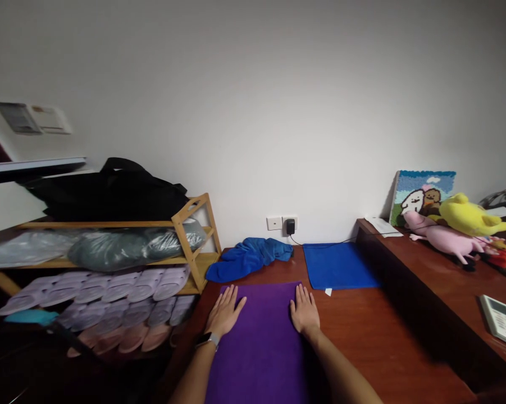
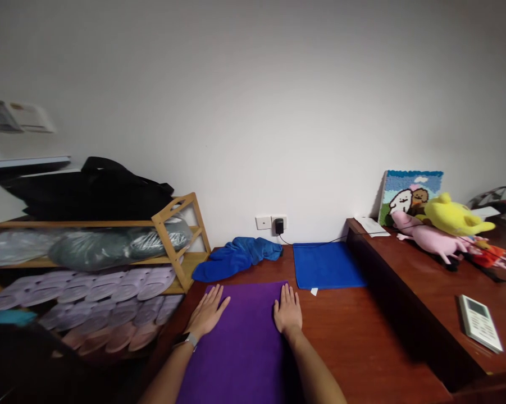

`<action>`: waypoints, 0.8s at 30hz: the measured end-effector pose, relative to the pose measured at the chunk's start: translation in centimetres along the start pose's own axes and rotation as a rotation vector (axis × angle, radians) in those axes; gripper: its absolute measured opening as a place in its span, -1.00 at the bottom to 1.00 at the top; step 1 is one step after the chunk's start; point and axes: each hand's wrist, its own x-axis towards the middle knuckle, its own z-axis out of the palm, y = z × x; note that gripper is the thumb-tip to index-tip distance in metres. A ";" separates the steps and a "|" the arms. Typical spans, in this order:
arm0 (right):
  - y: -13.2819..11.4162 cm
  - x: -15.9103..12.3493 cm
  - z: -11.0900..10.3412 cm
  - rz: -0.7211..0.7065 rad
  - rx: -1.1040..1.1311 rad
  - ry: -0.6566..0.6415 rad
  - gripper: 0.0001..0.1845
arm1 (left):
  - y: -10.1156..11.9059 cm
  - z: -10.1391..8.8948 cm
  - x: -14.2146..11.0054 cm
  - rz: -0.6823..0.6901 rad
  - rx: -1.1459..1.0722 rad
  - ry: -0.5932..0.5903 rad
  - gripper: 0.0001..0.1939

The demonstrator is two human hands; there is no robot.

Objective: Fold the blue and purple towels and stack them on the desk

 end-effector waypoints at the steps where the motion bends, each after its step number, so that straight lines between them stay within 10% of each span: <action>1: 0.0 0.0 -0.1 -0.001 0.000 0.000 -0.27 | 0.1 0.1 0.0 0.000 0.001 0.010 -0.12; 15: -0.1 0.0 0.0 -0.005 0.026 0.005 -0.26 | 1.3 -2.0 -1.2 0.092 0.014 0.229 -0.31; 24: 0.1 0.0 -0.2 -0.027 0.015 -0.018 -0.28 | 16.8 1.3 -2.9 0.380 -0.126 0.157 -0.40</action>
